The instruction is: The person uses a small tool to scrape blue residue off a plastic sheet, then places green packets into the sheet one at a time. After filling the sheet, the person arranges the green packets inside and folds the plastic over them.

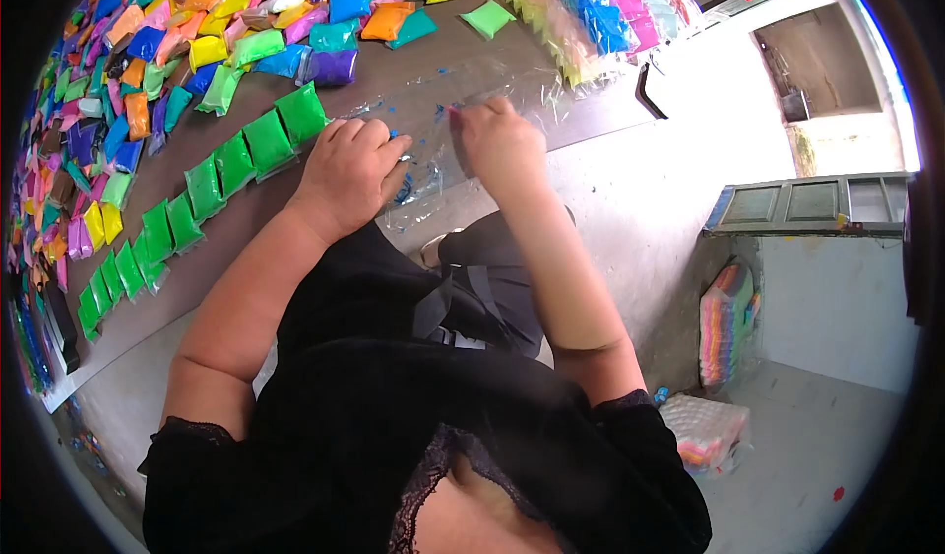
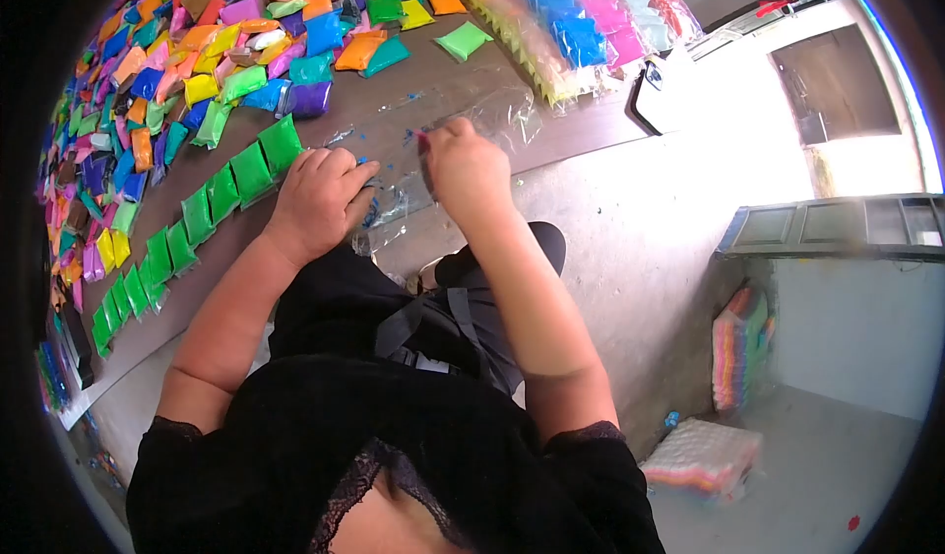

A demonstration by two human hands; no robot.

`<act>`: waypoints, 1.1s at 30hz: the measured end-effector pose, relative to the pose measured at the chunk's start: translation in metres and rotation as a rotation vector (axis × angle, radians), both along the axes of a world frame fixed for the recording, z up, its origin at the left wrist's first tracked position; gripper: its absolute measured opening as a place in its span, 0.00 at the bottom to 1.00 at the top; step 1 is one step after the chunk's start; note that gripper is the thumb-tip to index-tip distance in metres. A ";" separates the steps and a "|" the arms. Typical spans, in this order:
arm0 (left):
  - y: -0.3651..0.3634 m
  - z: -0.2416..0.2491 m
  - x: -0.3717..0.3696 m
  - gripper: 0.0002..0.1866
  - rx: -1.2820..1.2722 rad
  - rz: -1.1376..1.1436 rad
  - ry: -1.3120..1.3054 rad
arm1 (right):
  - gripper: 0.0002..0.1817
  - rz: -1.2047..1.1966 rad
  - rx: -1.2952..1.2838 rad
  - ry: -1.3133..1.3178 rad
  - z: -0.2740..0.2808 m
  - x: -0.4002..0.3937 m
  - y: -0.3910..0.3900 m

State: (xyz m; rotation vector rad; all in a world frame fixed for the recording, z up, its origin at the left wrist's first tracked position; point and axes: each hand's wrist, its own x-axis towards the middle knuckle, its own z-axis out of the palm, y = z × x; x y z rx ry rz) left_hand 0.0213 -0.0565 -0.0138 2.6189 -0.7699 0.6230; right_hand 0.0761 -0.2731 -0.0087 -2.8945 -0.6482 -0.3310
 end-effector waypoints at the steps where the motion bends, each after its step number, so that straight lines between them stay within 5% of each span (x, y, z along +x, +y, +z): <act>1: 0.000 0.001 -0.001 0.15 0.002 0.000 -0.003 | 0.08 -0.056 -0.009 0.006 0.001 0.002 -0.002; 5: 0.001 0.006 0.003 0.16 -0.018 -0.002 0.094 | 0.07 0.109 -0.053 -0.033 -0.006 -0.013 -0.002; 10: 0.004 0.022 0.009 0.16 -0.054 -0.021 0.267 | 0.07 0.134 0.186 0.015 -0.008 -0.021 -0.002; 15: -0.013 0.011 0.017 0.17 -0.181 -0.287 0.143 | 0.07 0.130 0.207 -0.034 -0.012 -0.020 -0.002; 21: -0.028 0.002 0.009 0.16 -0.051 -0.108 0.157 | 0.07 0.058 0.057 -0.013 -0.009 -0.008 -0.003; 33: -0.027 0.001 0.013 0.15 -0.060 -0.124 0.132 | 0.05 0.116 -0.008 -0.041 0.001 -0.011 0.003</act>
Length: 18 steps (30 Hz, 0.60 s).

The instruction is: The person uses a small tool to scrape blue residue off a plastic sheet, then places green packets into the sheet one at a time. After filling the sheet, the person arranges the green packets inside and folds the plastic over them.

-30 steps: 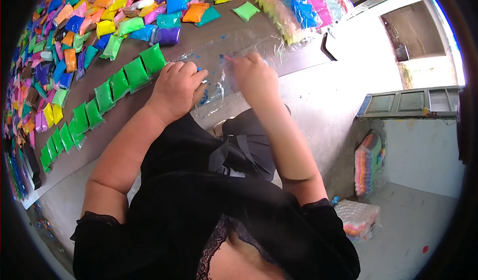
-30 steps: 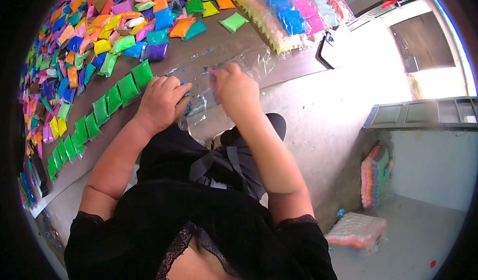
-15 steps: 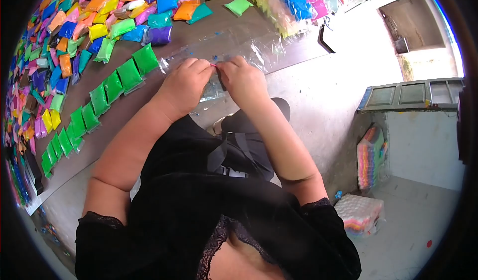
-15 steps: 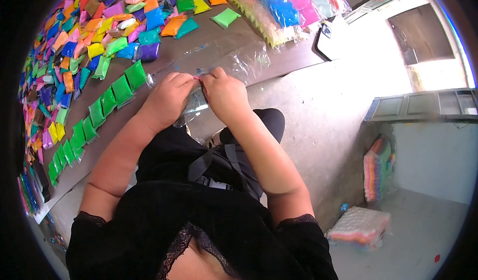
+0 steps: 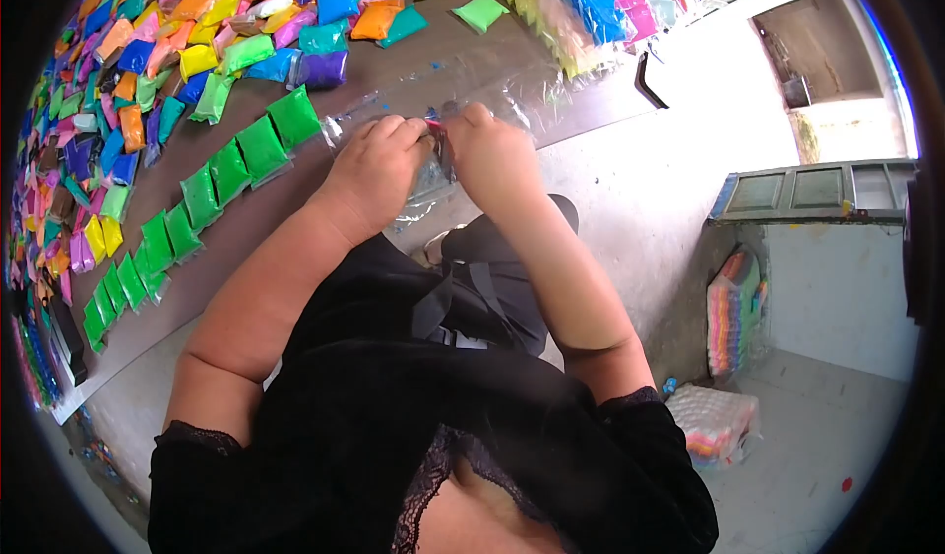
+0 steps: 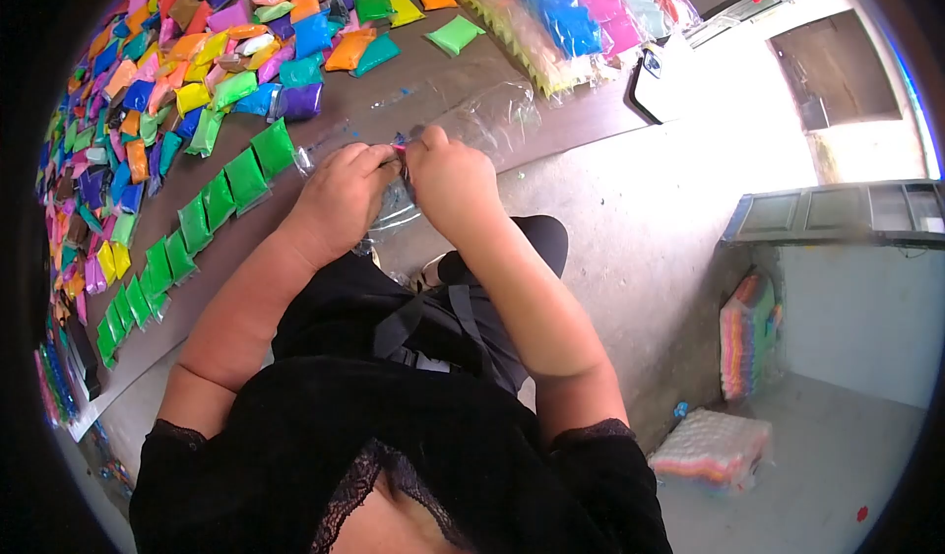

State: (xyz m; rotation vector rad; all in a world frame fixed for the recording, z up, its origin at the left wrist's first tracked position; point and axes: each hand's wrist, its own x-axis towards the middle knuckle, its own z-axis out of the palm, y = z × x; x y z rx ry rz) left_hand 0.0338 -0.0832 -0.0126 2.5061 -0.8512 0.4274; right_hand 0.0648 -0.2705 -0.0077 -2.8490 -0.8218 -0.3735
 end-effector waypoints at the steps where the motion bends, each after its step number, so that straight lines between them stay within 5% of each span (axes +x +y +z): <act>1: 0.001 0.000 0.001 0.15 -0.001 0.002 -0.002 | 0.05 0.006 -0.035 0.013 -0.001 -0.001 0.001; 18: 0.001 -0.002 0.003 0.15 0.044 0.000 -0.051 | 0.06 -0.104 0.070 0.059 -0.003 0.013 -0.001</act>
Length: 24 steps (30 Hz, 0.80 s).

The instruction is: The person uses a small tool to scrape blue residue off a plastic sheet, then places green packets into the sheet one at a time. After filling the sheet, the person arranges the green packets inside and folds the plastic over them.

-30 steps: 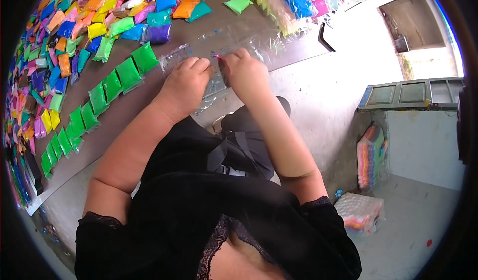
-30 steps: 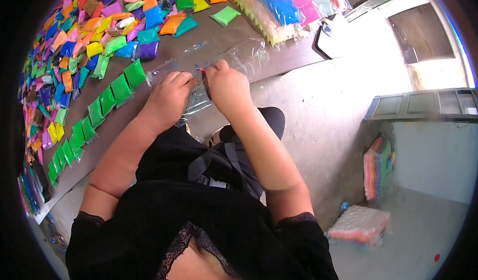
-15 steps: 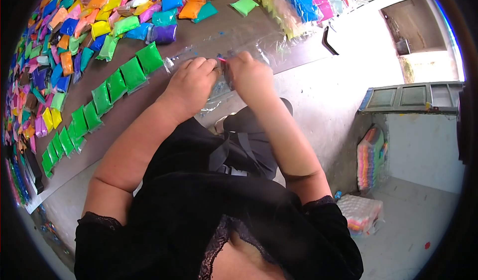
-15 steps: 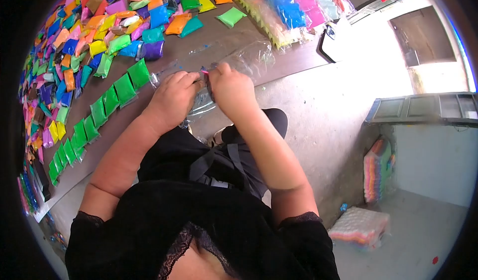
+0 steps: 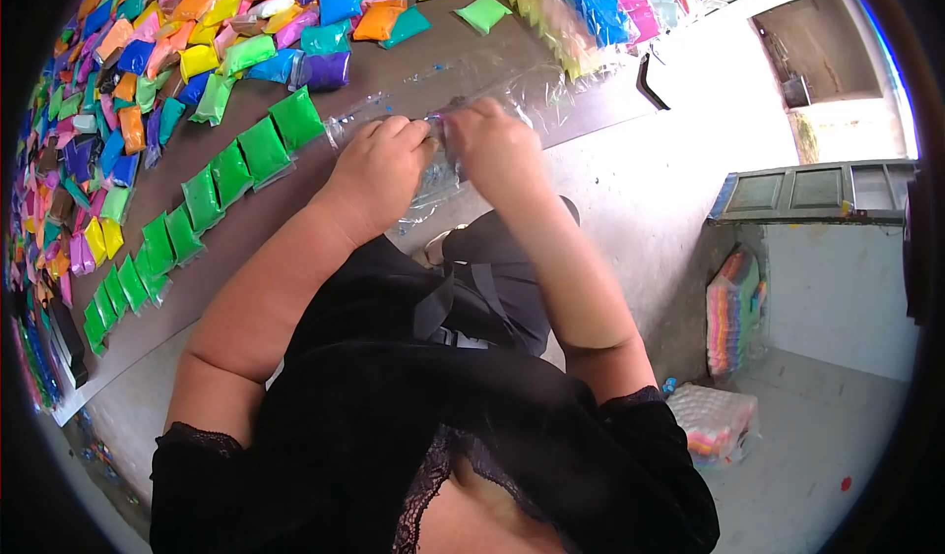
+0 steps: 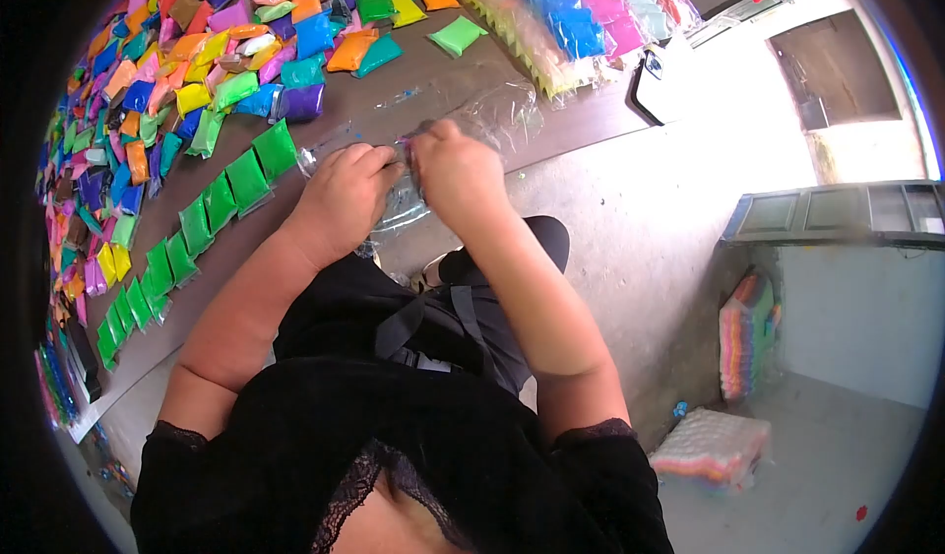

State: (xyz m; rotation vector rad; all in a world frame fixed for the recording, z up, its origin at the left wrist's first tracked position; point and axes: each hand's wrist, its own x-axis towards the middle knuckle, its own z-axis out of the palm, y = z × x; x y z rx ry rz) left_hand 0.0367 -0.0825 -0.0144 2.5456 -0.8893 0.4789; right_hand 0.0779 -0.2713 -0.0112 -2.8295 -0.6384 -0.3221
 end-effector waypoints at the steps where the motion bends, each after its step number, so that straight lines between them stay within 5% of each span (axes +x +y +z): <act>1: 0.000 0.000 0.000 0.15 0.000 -0.001 0.002 | 0.06 0.054 0.000 -0.029 -0.004 -0.002 0.003; 9: -0.001 0.006 -0.002 0.14 0.043 0.008 0.057 | 0.07 -0.066 -0.081 0.013 0.005 0.014 -0.004; 11: 0.000 0.006 -0.003 0.14 0.026 0.011 0.060 | 0.08 -0.100 0.113 -0.033 0.009 0.002 -0.007; 24: 0.002 0.012 0.058 0.12 -0.113 0.062 0.350 | 0.04 0.038 0.395 -0.100 -0.018 -0.028 -0.018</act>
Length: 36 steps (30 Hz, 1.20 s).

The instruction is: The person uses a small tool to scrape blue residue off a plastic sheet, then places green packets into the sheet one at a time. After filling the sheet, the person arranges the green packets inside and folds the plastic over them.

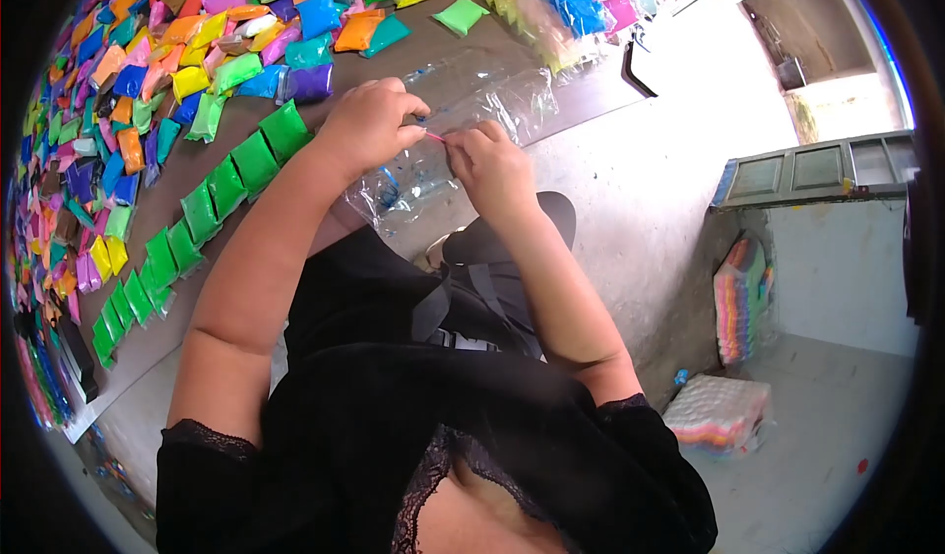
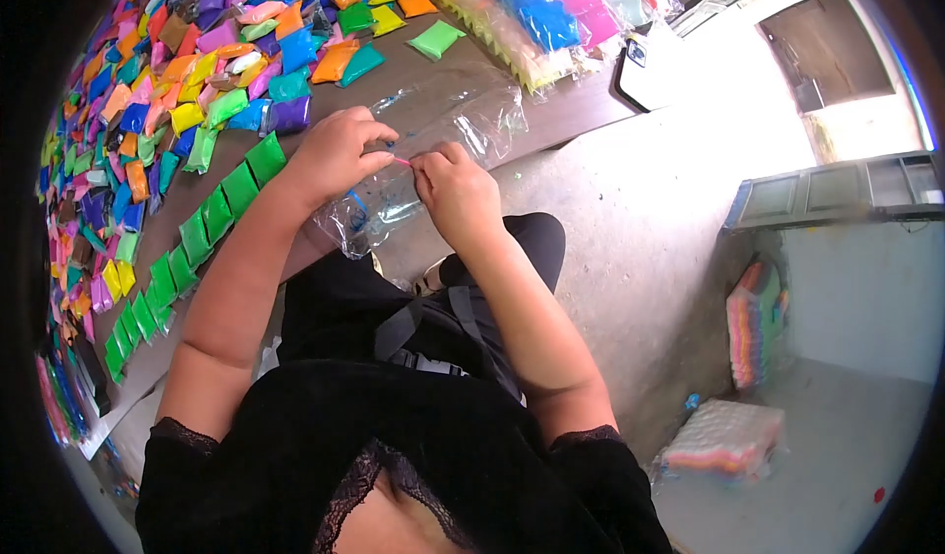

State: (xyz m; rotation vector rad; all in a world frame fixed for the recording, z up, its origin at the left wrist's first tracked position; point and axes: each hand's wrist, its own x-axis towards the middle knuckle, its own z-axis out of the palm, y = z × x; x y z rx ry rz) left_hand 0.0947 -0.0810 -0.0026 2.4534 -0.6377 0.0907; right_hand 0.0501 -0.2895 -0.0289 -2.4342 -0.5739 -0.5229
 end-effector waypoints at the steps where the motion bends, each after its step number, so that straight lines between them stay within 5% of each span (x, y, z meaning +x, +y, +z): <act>1: -0.002 0.000 0.000 0.12 0.002 -0.005 0.000 | 0.04 0.002 0.012 0.006 -0.001 0.000 0.000; 7: -0.003 0.003 0.003 0.09 -0.018 0.011 0.081 | 0.03 0.014 0.044 0.004 -0.004 0.002 -0.001; 12: -0.001 0.008 0.005 0.12 -0.281 0.121 0.289 | 0.03 0.013 0.054 0.021 -0.001 0.002 -0.001; 16: -0.005 0.006 0.014 0.13 -0.342 0.165 0.214 | 0.03 0.020 0.071 0.019 -0.004 0.003 0.000; 21: -0.026 0.001 0.020 0.08 -0.426 -0.052 0.367 | 0.05 0.007 0.061 0.059 -0.002 0.002 -0.001; 24: -0.031 0.001 0.025 0.07 -0.279 -0.052 0.287 | 0.05 -0.018 0.032 0.059 -0.002 0.001 0.000; 28: -0.027 0.016 0.027 0.07 -0.391 0.045 0.255 | 0.05 -0.009 0.051 0.076 -0.004 0.002 -0.001; 30: -0.028 0.037 0.025 0.07 -0.493 0.130 0.185 | 0.05 0.001 0.066 0.078 -0.006 0.003 -0.002; 33: -0.078 0.064 0.011 0.14 -0.542 -0.148 0.002 | 0.04 0.018 0.026 0.050 -0.029 0.010 0.005; 34: -0.105 0.061 0.003 0.19 -0.595 -0.231 0.001 | 0.05 -0.203 0.137 -0.140 -0.065 0.024 0.013; 35: -0.133 0.051 -0.005 0.23 -0.384 -0.234 -0.385 | 0.06 -0.425 0.250 -0.332 -0.086 0.032 0.019; 36: -0.155 0.035 -0.010 0.27 -0.155 -0.233 -0.762 | 0.08 -0.026 -0.036 -0.093 -0.069 0.023 -0.010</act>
